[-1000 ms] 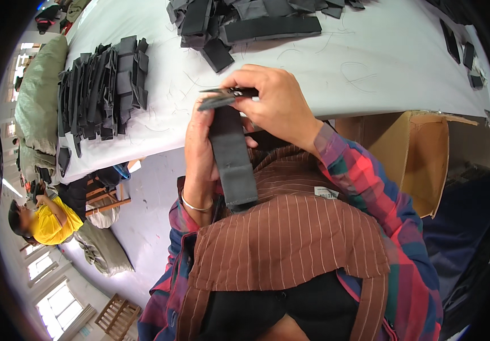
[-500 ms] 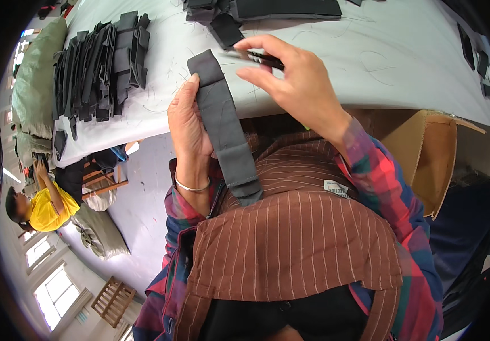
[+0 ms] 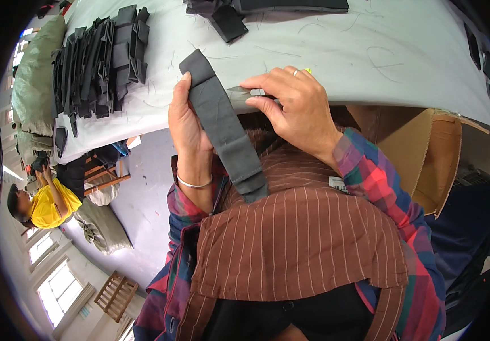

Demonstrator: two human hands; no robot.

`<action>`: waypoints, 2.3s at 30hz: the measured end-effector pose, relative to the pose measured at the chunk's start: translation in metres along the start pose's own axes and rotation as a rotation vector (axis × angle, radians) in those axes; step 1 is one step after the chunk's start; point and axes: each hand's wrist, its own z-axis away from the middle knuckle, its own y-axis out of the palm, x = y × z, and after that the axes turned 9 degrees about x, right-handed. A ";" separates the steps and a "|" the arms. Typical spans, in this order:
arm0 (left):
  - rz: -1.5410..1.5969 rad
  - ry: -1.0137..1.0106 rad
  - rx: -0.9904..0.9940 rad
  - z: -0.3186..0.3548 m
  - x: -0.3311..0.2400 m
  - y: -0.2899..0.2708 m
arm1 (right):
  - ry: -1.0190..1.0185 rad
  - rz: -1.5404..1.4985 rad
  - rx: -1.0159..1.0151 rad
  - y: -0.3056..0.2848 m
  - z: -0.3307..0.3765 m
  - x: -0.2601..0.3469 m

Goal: Trimming excess threads from black fabric pieces using thread snips.

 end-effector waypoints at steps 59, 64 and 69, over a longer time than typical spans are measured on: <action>-0.050 -0.092 -0.058 0.002 0.011 0.002 | 0.039 -0.257 -0.045 0.008 0.006 0.010; -0.036 -0.075 -0.091 0.006 0.003 0.005 | 0.091 -0.370 -0.067 0.003 0.006 0.014; -0.012 -0.091 -0.018 0.011 -0.007 0.011 | 0.060 -0.420 0.095 -0.008 0.003 0.029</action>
